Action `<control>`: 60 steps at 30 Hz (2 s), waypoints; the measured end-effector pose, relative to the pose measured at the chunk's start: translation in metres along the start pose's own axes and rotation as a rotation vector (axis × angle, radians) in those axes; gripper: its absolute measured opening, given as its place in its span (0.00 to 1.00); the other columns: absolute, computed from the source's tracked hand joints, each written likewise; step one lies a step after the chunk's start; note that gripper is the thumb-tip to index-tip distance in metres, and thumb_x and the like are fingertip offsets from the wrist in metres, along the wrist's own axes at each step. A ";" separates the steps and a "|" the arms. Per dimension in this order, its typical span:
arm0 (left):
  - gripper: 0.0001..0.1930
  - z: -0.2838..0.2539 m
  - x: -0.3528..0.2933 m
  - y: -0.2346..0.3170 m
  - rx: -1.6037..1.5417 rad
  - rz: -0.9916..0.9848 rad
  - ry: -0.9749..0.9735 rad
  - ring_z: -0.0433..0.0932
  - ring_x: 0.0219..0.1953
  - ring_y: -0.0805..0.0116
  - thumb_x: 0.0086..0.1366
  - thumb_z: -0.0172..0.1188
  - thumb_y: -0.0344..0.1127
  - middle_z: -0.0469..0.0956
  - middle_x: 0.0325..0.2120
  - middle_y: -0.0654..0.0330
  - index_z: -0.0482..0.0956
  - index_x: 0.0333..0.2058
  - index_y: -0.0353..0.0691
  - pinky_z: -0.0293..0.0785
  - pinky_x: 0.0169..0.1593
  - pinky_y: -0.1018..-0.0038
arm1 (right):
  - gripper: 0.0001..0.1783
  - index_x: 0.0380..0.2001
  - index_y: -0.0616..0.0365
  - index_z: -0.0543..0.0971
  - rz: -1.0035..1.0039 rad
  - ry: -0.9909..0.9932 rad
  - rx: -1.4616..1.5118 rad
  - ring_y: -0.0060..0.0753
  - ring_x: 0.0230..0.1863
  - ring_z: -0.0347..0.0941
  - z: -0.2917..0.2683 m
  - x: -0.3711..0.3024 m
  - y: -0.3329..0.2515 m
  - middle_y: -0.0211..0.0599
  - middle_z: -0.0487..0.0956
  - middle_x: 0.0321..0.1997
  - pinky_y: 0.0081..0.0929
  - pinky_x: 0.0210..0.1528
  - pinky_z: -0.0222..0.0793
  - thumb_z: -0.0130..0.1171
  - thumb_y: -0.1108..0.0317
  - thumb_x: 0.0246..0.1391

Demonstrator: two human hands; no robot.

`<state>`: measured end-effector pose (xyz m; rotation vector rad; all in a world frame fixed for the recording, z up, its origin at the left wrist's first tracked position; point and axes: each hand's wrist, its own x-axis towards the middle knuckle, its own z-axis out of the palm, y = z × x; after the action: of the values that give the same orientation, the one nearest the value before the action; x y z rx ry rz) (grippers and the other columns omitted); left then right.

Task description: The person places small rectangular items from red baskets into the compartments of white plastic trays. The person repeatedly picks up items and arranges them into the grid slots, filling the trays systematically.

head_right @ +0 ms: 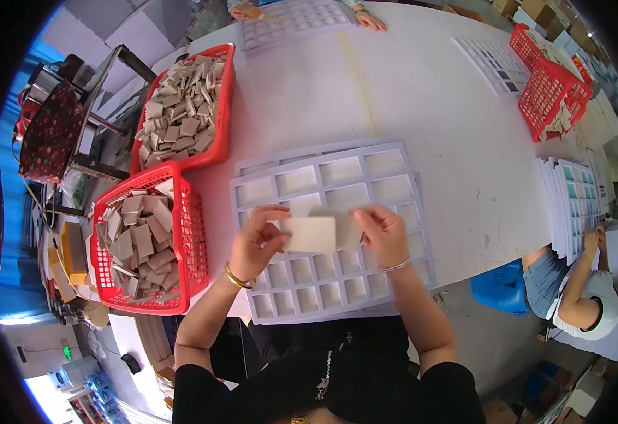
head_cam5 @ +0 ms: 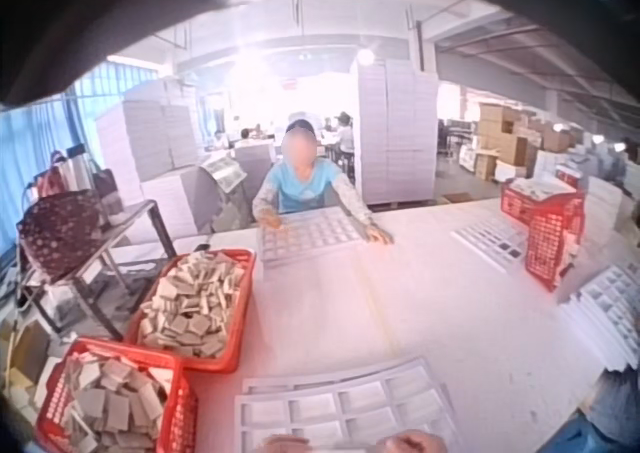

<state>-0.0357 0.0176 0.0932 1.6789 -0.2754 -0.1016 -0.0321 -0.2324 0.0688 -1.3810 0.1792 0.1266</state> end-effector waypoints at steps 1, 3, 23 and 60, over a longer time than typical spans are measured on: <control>0.16 -0.003 0.004 -0.004 0.075 -0.032 0.069 0.77 0.27 0.73 0.54 0.58 0.18 0.73 0.40 0.58 0.75 0.43 0.36 0.76 0.28 0.81 | 0.09 0.33 0.61 0.81 -0.049 0.072 0.004 0.09 0.16 0.61 -0.008 0.005 0.006 0.25 0.76 0.22 0.10 0.16 0.54 0.57 0.66 0.57; 0.12 -0.017 0.015 -0.023 0.227 -0.097 0.210 0.77 0.25 0.75 0.56 0.58 0.21 0.76 0.36 0.60 0.75 0.40 0.36 0.73 0.26 0.82 | 0.09 0.34 0.61 0.80 -0.091 0.174 0.023 0.09 0.16 0.61 -0.022 0.009 0.006 0.24 0.75 0.22 0.10 0.16 0.53 0.57 0.66 0.57; 0.16 -0.029 0.091 -0.085 1.199 0.403 0.041 0.74 0.44 0.63 0.52 0.56 0.25 0.76 0.44 0.65 0.81 0.39 0.49 0.69 0.47 0.65 | 0.08 0.37 0.60 0.78 -0.099 0.024 -0.127 0.12 0.20 0.66 -0.018 0.017 -0.001 0.27 0.76 0.25 0.14 0.17 0.58 0.56 0.69 0.57; 0.24 -0.032 0.102 -0.060 1.294 0.066 -0.648 0.71 0.50 0.63 0.52 0.64 0.46 0.71 0.49 0.59 0.73 0.46 0.45 0.65 0.52 0.65 | 0.05 0.28 0.53 0.80 -0.640 -0.524 -1.498 0.35 0.37 0.72 0.089 0.063 0.055 0.31 0.74 0.35 0.35 0.39 0.66 0.59 0.69 0.44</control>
<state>0.0772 0.0301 0.0480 2.8802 -1.0404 -0.5013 0.0240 -0.1357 0.0190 -2.7290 -0.9976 0.0694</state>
